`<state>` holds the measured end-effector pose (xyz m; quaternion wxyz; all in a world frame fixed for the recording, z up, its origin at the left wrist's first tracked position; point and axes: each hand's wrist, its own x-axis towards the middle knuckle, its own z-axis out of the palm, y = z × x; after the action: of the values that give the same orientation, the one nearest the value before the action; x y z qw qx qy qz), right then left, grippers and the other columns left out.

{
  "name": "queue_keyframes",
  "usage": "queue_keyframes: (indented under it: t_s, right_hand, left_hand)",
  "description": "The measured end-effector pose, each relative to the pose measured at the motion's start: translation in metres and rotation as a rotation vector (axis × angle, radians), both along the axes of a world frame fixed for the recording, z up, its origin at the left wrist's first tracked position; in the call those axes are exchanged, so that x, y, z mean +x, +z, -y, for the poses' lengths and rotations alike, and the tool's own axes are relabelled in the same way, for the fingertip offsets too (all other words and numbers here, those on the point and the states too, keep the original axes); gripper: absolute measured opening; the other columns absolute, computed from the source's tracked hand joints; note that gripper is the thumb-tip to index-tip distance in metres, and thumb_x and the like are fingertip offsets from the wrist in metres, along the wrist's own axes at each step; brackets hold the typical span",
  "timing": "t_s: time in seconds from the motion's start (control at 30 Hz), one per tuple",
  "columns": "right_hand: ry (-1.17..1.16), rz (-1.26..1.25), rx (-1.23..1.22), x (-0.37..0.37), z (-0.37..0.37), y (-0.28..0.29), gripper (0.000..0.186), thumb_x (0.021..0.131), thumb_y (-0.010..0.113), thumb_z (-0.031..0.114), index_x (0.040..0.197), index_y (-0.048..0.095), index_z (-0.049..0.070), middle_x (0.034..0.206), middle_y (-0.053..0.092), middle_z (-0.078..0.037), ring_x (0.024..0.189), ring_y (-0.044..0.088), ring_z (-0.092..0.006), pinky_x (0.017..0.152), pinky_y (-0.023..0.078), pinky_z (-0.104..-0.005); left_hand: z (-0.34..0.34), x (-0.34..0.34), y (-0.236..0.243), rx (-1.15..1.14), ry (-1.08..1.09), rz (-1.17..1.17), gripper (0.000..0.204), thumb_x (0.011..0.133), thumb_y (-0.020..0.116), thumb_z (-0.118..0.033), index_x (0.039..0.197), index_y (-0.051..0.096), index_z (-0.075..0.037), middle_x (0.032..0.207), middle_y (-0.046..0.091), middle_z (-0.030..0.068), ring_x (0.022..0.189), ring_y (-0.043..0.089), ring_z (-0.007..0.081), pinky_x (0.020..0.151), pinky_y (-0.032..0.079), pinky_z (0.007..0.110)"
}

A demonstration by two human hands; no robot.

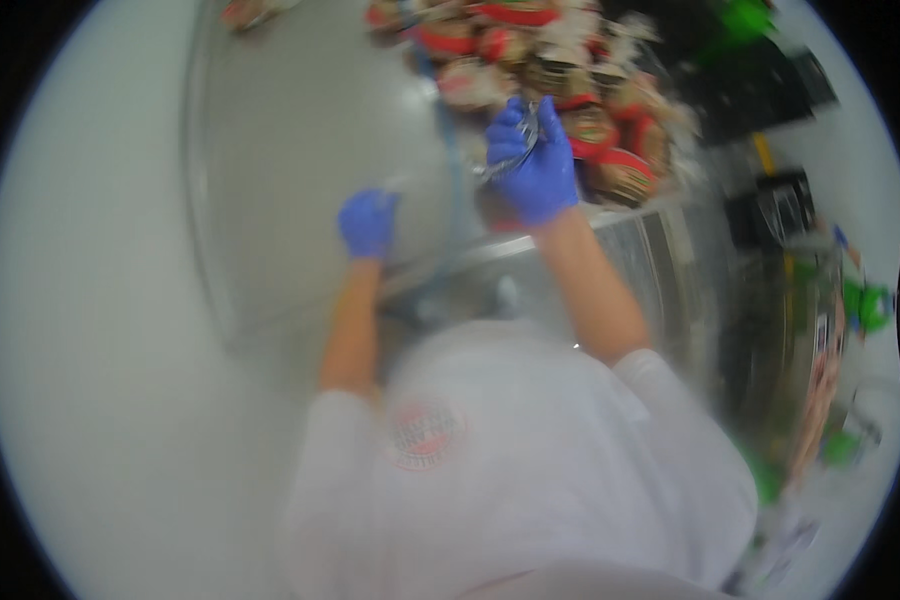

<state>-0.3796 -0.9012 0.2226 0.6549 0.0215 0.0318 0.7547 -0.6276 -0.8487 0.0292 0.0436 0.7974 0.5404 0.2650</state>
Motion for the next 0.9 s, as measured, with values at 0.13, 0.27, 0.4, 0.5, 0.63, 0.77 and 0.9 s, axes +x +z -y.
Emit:
queue_keyframes:
  t_s: [0.13,0.27,0.4,0.5,0.63,0.77,0.9]
  right_hand:
    - [-0.310,0.121,-0.237,0.082,0.074,0.007,0.033,0.092,0.054,0.039,0.095,0.057,0.006,0.079,0.055,-0.005,0.063,0.045,-0.0140,0.053,0.039,-0.0258]
    - [-0.597,0.048,-0.224,0.176,0.177,-0.005,0.033,0.091,0.055,0.038,0.092,0.055,0.005,0.074,0.050,-0.004,0.061,0.042,-0.0116,0.050,0.037,-0.0224]
    - [-0.888,0.044,-0.240,0.264,0.311,-0.015,0.036,0.092,0.055,0.039,0.092,0.055,0.003,0.074,0.050,-0.003,0.058,0.040,-0.0101,0.048,0.035,-0.0213]
    - [-1.036,0.175,-0.315,0.331,0.418,-0.030,0.036,0.092,0.054,0.039,0.091,0.058,0.003,0.071,0.049,-0.002,0.057,0.040,-0.0092,0.045,0.034,-0.0219]
    - [-1.133,0.123,-0.326,0.405,0.523,-0.042,0.034,0.092,0.054,0.036,0.090,0.060,0.003,0.068,0.046,0.000,0.055,0.038,-0.0089,0.043,0.033,-0.0218]
    - [-1.132,0.118,-0.366,0.470,0.562,-0.046,0.032,0.093,0.053,0.035,0.090,0.060,0.004,0.066,0.046,0.000,0.052,0.036,-0.0087,0.042,0.032,-0.0211]
    - [-0.992,0.015,-0.361,0.526,0.552,-0.047,0.031,0.094,0.052,0.034,0.091,0.060,0.005,0.066,0.048,-0.001,0.052,0.036,-0.0086,0.042,0.031,-0.0211]
  left_hand:
    - [-0.009,-0.012,0.003,-0.151,0.124,0.354,0.022,0.094,0.049,-0.024,0.094,0.063,-0.008,0.081,0.059,0.0080,0.072,0.056,0.0226,0.064,0.045,0.035]
    - [-0.023,-0.008,0.037,-0.581,0.096,1.192,0.020,0.097,0.045,-0.031,0.089,0.057,-0.017,0.064,0.043,-0.0064,0.054,0.043,0.0053,0.050,0.036,0.024]
    - [0.005,0.059,0.112,-0.652,-0.111,1.519,0.026,0.097,0.042,-0.032,0.076,0.050,-0.018,0.063,0.045,-0.0050,0.060,0.049,0.0094,0.060,0.040,0.031]
    - [0.046,0.138,0.166,-0.779,-0.281,1.730,0.031,0.096,0.040,-0.033,0.070,0.047,-0.018,0.062,0.046,-0.0039,0.064,0.050,0.0118,0.066,0.041,0.034]
    - [0.074,0.261,0.174,-0.970,-0.631,1.690,0.033,0.094,0.042,-0.039,0.068,0.049,-0.020,0.062,0.047,-0.0037,0.062,0.050,0.0132,0.063,0.040,0.034]
    - [0.133,0.417,0.213,-1.383,-0.971,2.123,0.031,0.092,0.045,-0.039,0.073,0.055,-0.017,0.064,0.050,-0.0034,0.065,0.052,0.0143,0.067,0.042,0.034]
    - [0.140,0.492,0.172,-1.448,-0.618,2.230,0.027,0.091,0.047,-0.037,0.082,0.059,-0.014,0.074,0.057,-0.0028,0.075,0.056,0.0161,0.079,0.044,0.037]
